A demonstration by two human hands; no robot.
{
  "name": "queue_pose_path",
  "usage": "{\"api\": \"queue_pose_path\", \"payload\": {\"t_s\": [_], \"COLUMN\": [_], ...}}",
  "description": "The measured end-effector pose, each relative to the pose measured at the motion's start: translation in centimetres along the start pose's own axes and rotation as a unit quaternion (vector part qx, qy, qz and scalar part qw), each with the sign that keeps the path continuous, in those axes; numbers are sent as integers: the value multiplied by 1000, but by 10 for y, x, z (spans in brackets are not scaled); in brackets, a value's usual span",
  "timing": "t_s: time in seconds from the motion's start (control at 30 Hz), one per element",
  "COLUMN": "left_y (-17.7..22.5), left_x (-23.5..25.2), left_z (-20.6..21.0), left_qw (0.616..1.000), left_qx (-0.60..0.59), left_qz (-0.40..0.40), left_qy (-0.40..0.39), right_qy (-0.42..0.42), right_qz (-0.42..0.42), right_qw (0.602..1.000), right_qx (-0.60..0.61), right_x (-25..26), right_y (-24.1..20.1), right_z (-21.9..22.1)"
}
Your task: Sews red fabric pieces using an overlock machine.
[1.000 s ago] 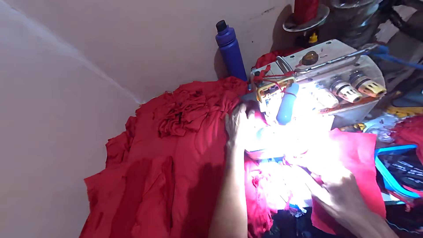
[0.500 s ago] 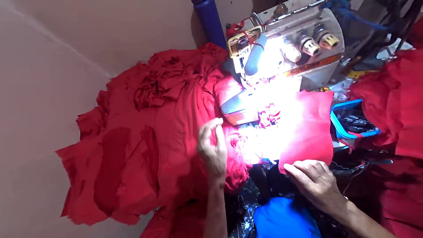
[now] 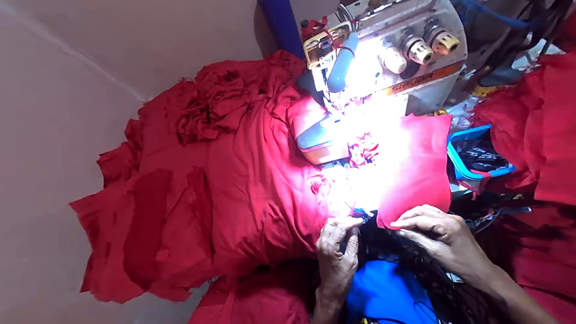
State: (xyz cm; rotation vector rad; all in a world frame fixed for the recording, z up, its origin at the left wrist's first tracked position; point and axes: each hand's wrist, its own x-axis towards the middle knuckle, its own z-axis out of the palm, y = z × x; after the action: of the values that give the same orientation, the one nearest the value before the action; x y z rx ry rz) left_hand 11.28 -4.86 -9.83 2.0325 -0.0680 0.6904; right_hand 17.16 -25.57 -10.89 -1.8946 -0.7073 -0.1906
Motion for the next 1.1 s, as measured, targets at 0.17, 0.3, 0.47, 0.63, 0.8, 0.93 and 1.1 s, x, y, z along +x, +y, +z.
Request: {"api": "queue_pose_path", "payload": {"t_s": [0.17, 0.3, 0.47, 0.63, 0.8, 0.93, 1.1], "left_y": [5, 19, 15, -3, 13, 32, 47], "left_x": [-4, 0, 3, -11, -2, 29, 105], "left_z": [18, 30, 40, 46, 33, 24, 45], "left_qw": [988, 955, 918, 978, 979, 991, 911], "left_qx": [-135, -222, -303, -107, 144, 71, -164], "left_qz": [-39, -168, -235, -161, -70, -48, -319], "left_qy": [-68, -104, -105, -73, -125, -100, -206], "right_qy": [24, 19, -25, 102, 224, 182, 93], "right_qz": [34, 51, 60, 102, -28, -150, -185], "right_qw": [995, 990, 990, 988, 971, 966, 972], "right_qx": [86, 134, 123, -54, -81, -108, -111], "right_x": [5, 7, 5, 42, 83, 80, 43], "right_y": [-2, -4, -3, -22, -54, -67, -56], "right_z": [-1, -3, -16, -42, -76, -75, -56]}}
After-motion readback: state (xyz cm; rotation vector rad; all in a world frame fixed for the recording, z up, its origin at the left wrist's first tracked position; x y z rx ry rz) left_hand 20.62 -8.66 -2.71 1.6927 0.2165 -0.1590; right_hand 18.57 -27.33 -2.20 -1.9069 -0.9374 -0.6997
